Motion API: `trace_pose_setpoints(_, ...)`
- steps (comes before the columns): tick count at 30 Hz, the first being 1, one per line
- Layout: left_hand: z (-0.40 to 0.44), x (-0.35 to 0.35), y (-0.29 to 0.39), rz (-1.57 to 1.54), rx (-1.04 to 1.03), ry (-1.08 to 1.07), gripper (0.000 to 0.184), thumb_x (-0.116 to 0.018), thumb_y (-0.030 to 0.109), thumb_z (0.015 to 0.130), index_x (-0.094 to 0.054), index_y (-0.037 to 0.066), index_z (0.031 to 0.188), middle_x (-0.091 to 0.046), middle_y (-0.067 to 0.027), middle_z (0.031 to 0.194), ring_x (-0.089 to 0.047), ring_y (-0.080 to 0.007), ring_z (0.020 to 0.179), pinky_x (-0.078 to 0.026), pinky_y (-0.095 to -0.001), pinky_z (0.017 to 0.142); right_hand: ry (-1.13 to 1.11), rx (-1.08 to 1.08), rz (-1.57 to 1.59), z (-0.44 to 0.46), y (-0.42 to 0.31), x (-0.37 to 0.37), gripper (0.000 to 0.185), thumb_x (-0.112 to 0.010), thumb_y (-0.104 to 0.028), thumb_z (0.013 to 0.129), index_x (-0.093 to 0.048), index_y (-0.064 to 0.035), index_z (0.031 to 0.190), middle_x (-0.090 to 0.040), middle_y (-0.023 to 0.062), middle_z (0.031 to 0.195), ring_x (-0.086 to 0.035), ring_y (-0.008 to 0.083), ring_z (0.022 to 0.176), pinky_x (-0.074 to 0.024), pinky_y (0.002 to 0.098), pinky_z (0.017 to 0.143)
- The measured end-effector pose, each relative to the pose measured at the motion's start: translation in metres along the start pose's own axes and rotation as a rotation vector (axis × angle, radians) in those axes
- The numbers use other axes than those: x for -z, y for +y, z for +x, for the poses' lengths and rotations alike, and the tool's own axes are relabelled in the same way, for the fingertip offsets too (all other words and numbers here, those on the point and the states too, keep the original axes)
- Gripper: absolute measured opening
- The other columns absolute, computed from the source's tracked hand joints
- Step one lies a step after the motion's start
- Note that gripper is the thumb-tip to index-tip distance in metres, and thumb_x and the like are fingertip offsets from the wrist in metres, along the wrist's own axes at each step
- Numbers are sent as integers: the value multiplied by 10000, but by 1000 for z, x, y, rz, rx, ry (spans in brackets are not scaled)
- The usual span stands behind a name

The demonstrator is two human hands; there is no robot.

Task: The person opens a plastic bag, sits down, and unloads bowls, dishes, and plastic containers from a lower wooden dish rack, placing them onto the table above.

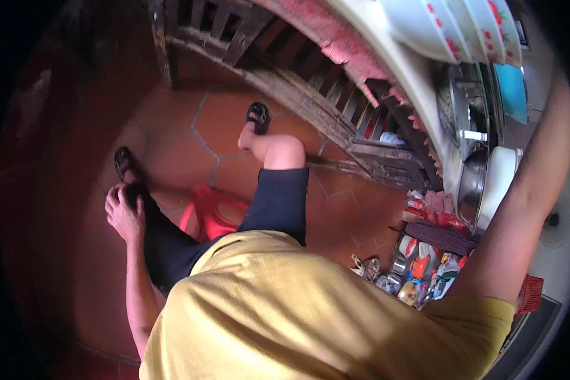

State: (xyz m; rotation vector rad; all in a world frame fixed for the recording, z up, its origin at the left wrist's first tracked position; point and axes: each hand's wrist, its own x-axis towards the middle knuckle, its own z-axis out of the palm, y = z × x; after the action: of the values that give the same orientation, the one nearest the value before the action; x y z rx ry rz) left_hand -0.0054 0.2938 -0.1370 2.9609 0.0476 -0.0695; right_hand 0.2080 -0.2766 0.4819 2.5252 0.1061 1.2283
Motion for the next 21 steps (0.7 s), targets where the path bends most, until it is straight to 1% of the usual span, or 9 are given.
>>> trace_pose_setpoints(1,0,-6,-5,-11,4,8,478,-641,341,839,-525,166,1269,-459,-100,1348,-425,-323,1255,-405,-473,970,25,2,18,-21,-33,35,458,-736,-127,727,-546,48,1106,-572,223,1062,-612,360,775,-492,524,645)
trace_pose_setpoints(2,-1,-10,-7,-17,-8,18,476,-644,336,838,-528,164,1266,-461,-97,1347,-430,-321,1251,-407,-474,969,79,115,40,-38,-49,55,441,-725,-125,745,-548,47,1110,-586,214,1022,-615,357,750,-503,516,603)
trace_pose_setpoints(4,-5,-1,-3,-28,-6,11,473,-651,327,837,-536,160,1264,-471,-90,1346,-438,-319,1250,-413,-473,969,175,192,46,-93,-88,76,426,-710,-144,785,-546,39,1133,-604,202,985,-621,356,748,-530,513,560)
trace_pose_setpoints(6,-4,-6,-8,-61,-24,33,454,-643,335,850,-550,153,1255,-472,-86,1358,-442,-323,1251,-410,-467,978,201,170,23,-162,-130,91,428,-705,-164,808,-544,31,1153,-609,200,987,-625,357,771,-546,517,560)
trace_pose_setpoints(10,-7,-11,-17,-77,-33,32,460,-616,379,872,-550,155,1268,-468,-92,1367,-448,-326,1250,-413,-464,986,282,386,132,-264,-161,114,301,-675,5,803,-601,90,1082,-659,186,955,-647,247,873,-548,329,705)
trace_pose_setpoints(12,-7,-7,-16,-59,-30,8,468,-597,399,888,-538,178,1296,-466,-99,1373,-451,-332,1249,-423,-457,986,146,397,155,-315,-172,117,299,-669,45,799,-606,94,1087,-670,177,969,-650,239,903,-547,300,753)
trace_pose_setpoints(15,-2,-10,-15,-21,-30,-21,492,-576,434,896,-522,194,1322,-459,-101,1381,-456,-335,1246,-431,-460,981,-271,199,176,-388,-206,112,301,-622,82,803,-607,57,1103,-650,181,1054,-656,271,890,-549,336,750)
trace_pose_setpoints(17,0,-11,-14,6,-23,-34,506,-566,454,895,-512,205,1332,-454,-99,1387,-457,-334,1246,-437,-471,970,-438,216,233,-420,-217,109,320,-674,36,777,-607,62,1089,-661,182,1008,-644,326,884,-527,389,773)
trace_pose_setpoints(21,7,-9,-8,11,-21,-133,548,-572,497,872,-502,223,1342,-439,-86,1406,-450,-338,1250,-443,-492,952,-729,96,339,-472,-229,111,276,-667,5,771,-609,34,1039,-640,182,968,-630,347,877,-518,402,766)
